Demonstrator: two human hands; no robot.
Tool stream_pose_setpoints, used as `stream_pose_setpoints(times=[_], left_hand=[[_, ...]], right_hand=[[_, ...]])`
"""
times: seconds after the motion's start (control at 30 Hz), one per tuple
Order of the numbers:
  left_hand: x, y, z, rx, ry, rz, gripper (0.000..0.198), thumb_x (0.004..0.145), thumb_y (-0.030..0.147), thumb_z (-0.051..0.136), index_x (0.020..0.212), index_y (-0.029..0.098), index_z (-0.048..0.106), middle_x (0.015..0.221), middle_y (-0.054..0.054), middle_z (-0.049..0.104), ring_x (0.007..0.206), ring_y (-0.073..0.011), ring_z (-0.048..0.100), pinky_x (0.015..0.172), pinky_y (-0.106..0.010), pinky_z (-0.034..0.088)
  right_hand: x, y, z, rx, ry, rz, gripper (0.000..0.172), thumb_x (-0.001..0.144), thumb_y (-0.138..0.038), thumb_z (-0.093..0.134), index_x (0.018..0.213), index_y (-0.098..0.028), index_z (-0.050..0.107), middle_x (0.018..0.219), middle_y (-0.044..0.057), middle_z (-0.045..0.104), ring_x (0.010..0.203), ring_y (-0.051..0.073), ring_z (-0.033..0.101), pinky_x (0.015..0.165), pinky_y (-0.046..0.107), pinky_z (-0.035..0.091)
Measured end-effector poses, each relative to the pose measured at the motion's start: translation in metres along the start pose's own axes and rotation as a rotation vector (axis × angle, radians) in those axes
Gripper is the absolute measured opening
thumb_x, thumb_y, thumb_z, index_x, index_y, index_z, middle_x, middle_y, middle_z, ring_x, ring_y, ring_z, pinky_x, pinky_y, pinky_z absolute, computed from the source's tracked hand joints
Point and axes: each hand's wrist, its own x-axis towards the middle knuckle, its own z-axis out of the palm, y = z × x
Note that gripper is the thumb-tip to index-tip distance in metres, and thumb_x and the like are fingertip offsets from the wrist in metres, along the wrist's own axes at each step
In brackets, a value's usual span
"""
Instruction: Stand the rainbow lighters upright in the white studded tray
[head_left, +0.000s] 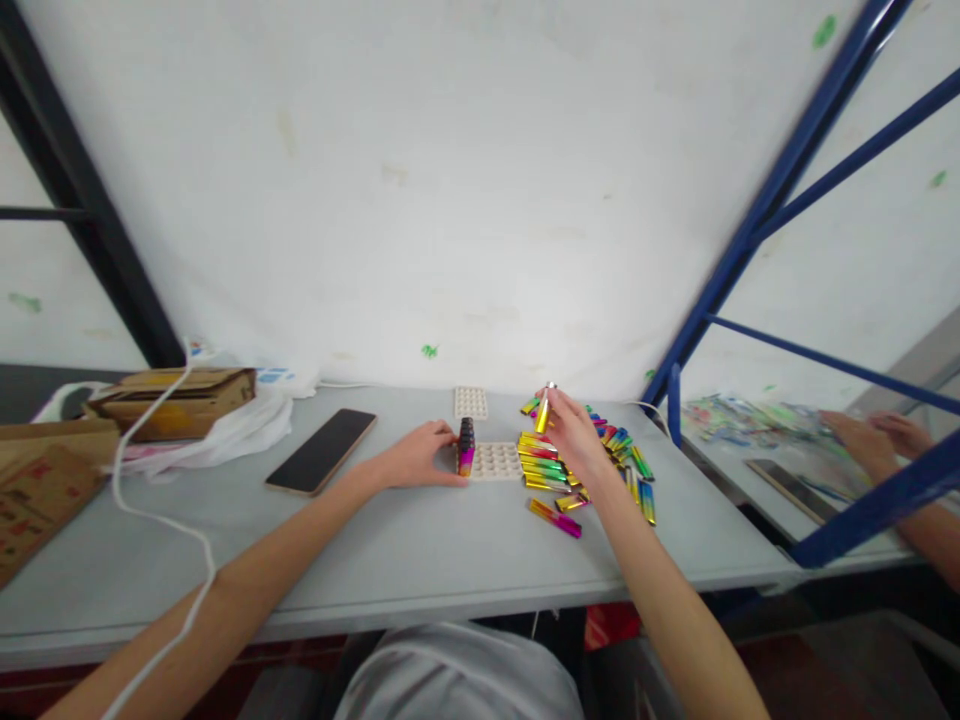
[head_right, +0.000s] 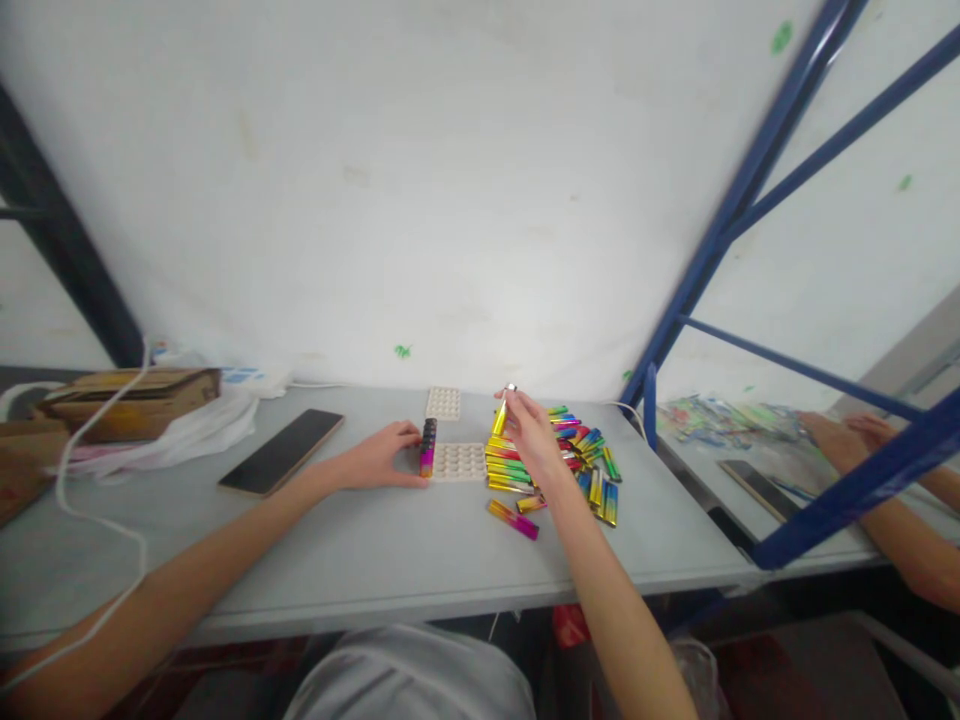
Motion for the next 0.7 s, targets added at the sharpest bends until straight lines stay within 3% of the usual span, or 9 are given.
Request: stream_pose_setpoints(times=[0.17, 0.3, 0.4, 0.5, 0.6, 0.7], left_hand=[[0.0, -0.001, 0.001, -0.007, 0.003, -0.004, 0.067, 0.078, 0.071, 0.075, 0.117, 0.017, 0.072, 0.118, -0.013, 0.07, 0.109, -0.0303, 0.063, 0.097, -0.037, 0.05], [0.0, -0.001, 0.001, -0.021, 0.001, -0.007, 0.064, 0.078, 0.07, 0.076, 0.115, 0.019, 0.073, 0.12, -0.013, 0.07, 0.112, -0.0319, 0.063, 0.099, -0.039, 0.05], [0.0, -0.001, 0.002, -0.024, 0.002, -0.01, 0.063, 0.078, 0.069, 0.076, 0.116, 0.019, 0.072, 0.12, -0.013, 0.07, 0.112, -0.0319, 0.063, 0.099, -0.039, 0.05], [0.0, -0.001, 0.002, -0.019, 0.003, -0.013, 0.064, 0.077, 0.07, 0.077, 0.115, 0.018, 0.072, 0.118, -0.014, 0.07, 0.11, -0.032, 0.063, 0.098, -0.04, 0.05], [0.001, -0.001, 0.001, -0.016, -0.004, -0.018, 0.065, 0.077, 0.07, 0.077, 0.116, 0.017, 0.072, 0.119, -0.014, 0.07, 0.11, -0.0318, 0.063, 0.098, -0.039, 0.05], [0.001, 0.0, 0.0, -0.013, -0.016, -0.022, 0.065, 0.077, 0.069, 0.077, 0.118, 0.018, 0.072, 0.12, -0.014, 0.07, 0.111, -0.0318, 0.063, 0.098, -0.038, 0.049]], right_hand=[[0.007, 0.01, 0.032, 0.038, -0.132, 0.062, 0.049, 0.077, -0.066, 0.08, 0.097, -0.026, 0.06, 0.08, -0.002, 0.065, 0.069, 0.015, 0.06, 0.067, 0.03, 0.052], [0.012, 0.025, 0.042, -0.071, -0.147, 0.084, 0.053, 0.08, -0.069, 0.073, 0.11, -0.029, 0.054, 0.063, -0.01, 0.043, 0.05, 0.011, 0.038, 0.049, 0.023, 0.033], [0.013, 0.039, 0.042, -0.11, -0.152, 0.146, 0.055, 0.082, -0.079, 0.063, 0.094, -0.026, 0.054, 0.06, -0.009, 0.033, 0.047, 0.01, 0.027, 0.046, 0.022, 0.02], [0.012, 0.049, 0.04, -0.142, -0.165, 0.221, 0.067, 0.086, -0.088, 0.045, 0.066, -0.024, 0.041, 0.054, -0.008, 0.024, 0.045, 0.01, 0.02, 0.045, 0.025, 0.016], [0.011, 0.054, 0.038, -0.188, -0.104, 0.255, 0.065, 0.093, -0.078, 0.042, 0.057, -0.025, 0.029, 0.05, -0.008, 0.017, 0.043, 0.009, 0.014, 0.043, 0.026, 0.012], [0.01, 0.058, 0.037, -0.237, -0.021, 0.309, 0.055, 0.097, -0.06, 0.041, 0.056, -0.026, 0.028, 0.049, -0.007, 0.018, 0.043, 0.009, 0.011, 0.042, 0.027, 0.009]])
